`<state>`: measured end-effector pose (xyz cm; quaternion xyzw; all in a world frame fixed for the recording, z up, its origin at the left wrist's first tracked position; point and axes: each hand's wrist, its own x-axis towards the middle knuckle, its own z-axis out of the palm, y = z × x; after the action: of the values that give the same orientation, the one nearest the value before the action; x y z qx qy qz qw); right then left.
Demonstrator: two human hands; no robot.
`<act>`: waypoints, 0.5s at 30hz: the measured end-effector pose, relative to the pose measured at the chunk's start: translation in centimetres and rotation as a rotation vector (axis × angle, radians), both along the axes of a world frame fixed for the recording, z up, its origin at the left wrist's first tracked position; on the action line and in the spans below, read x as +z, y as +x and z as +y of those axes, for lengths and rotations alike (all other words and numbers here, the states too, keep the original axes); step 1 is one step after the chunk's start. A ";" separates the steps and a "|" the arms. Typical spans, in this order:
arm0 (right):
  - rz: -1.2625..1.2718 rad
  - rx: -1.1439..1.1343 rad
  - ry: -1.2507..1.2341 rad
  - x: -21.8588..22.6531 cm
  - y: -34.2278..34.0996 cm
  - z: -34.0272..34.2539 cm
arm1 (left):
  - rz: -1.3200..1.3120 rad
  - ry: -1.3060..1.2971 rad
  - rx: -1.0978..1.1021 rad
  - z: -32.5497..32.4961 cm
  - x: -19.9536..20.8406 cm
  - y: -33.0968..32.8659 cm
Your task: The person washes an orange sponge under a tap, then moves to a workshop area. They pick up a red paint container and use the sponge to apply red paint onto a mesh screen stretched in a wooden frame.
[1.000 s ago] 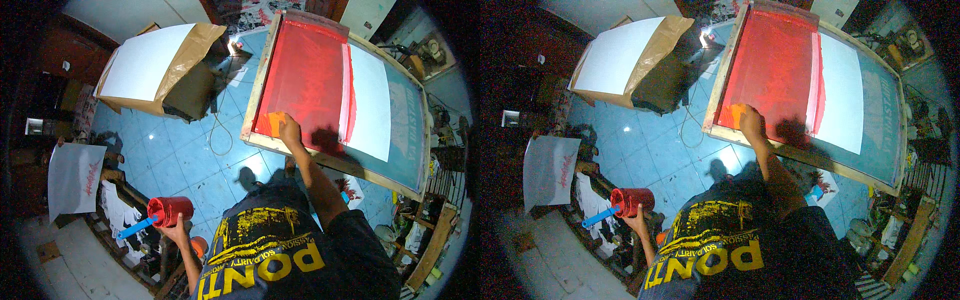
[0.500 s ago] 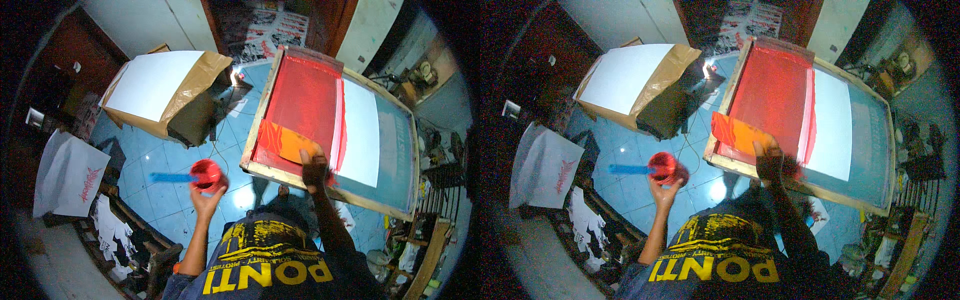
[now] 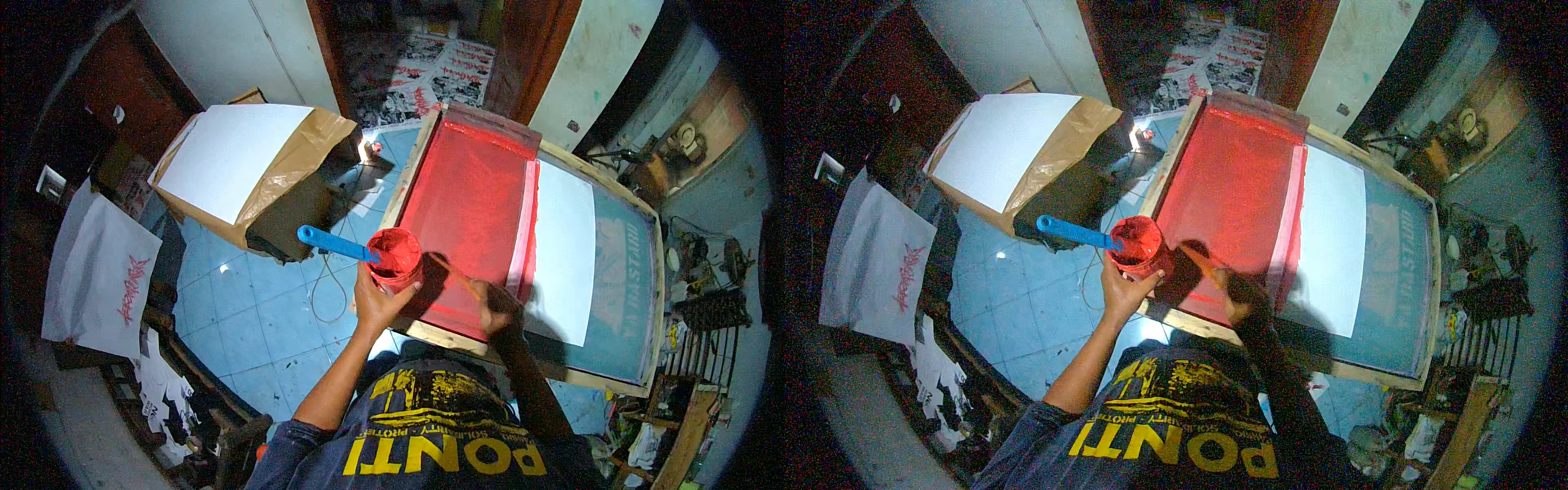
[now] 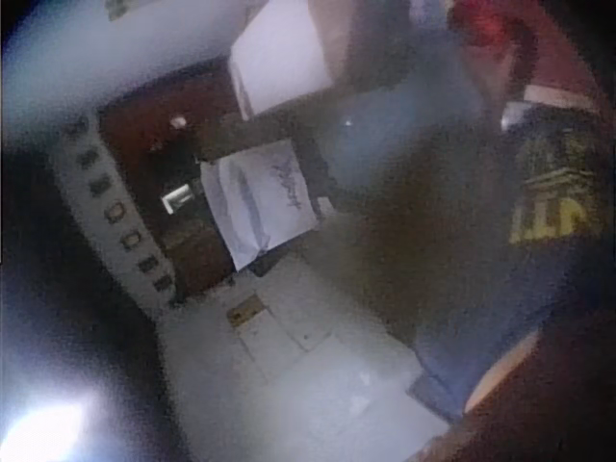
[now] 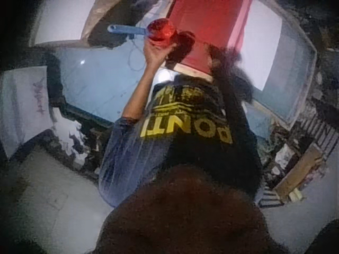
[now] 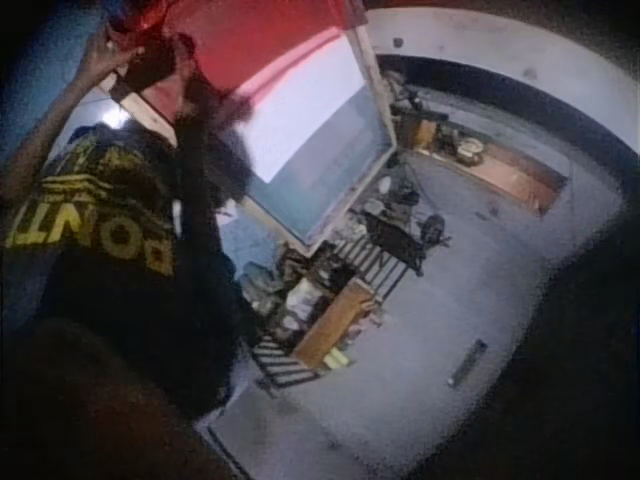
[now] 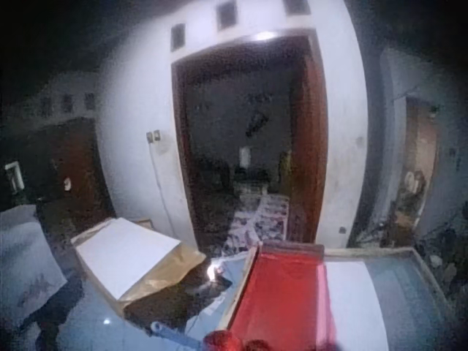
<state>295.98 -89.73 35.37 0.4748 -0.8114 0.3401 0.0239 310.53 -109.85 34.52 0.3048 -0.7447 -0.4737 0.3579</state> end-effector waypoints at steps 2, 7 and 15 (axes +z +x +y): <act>-0.045 -0.158 0.029 -3.6 -2.6 2.9 | -0.017 0.017 -0.030 -0.4 -1.1 -0.8; -0.125 -0.459 0.140 -4.9 -5.2 10.1 | -0.049 0.095 -0.187 -2.3 -8.1 -1.1; -0.366 -0.761 -0.331 -6.7 1.0 16.9 | -0.216 -0.030 -0.498 -1.9 -10.8 -2.2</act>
<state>296.96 -72.87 28.65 0.0645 -0.8538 0.5105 0.0791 308.28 -111.71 23.75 0.1555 -0.8376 -0.5007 0.1533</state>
